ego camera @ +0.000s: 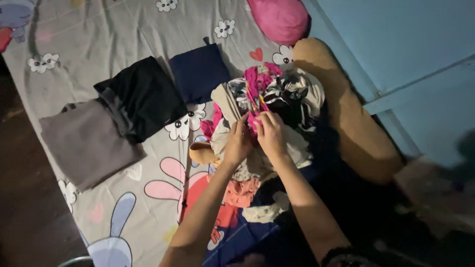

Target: The person folds several garments on a bed, including a gray item, a black shirt, a navy blue shirt, and a pink patterned cloth. Each item is smoothed, folded into a compact rectangle, and placed in a growing stack on the bed.

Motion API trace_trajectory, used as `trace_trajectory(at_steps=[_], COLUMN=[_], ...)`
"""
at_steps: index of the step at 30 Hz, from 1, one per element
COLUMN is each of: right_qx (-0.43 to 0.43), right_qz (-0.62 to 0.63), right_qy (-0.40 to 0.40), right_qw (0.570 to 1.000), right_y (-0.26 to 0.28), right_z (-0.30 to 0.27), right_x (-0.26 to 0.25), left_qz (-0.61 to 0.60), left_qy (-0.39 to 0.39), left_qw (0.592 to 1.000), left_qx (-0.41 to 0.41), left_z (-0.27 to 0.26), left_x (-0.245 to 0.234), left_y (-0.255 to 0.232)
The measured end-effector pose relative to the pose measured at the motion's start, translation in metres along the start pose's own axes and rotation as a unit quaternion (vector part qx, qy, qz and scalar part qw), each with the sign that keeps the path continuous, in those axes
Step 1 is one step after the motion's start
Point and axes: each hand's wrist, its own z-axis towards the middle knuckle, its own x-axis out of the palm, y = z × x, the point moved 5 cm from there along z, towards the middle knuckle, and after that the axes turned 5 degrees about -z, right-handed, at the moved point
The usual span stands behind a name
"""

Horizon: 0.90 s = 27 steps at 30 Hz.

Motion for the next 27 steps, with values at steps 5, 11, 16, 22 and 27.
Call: trace_trajectory(at_steps=[5,11,16,22,27], right_qx=[-0.051,-0.015,-0.152,-0.224,-0.106], right_qz=[0.069,0.278,0.357,0.407,0.515], right_qy=[-0.008,0.140,0.257,0.342,0.305], right_qw=[0.996,0.950,0.885,0.817,0.794], right_y=[0.076,0.176,0.248,0.305,0.298], right_z=[-0.024,-0.064,-0.088,-0.103,-0.088], right_x=[-0.065,-0.104,-0.145,-0.184,-0.206], left_qz=[-0.093,-0.119,-0.183,0.009,0.024], left_qy=[0.012,-0.071,-0.097,-0.127,-0.210], left_qw=[0.995,0.990,0.969,0.991,0.977], left_qx=[0.033,-0.026,-0.138,-0.028,0.025], left_z=[-0.041,-0.095,-0.142,-0.185,-0.220], left_x=[-0.022,-0.075,-0.119,-0.163,-0.212], left_y=[-0.042,-0.062,-0.071,-0.103,-0.132])
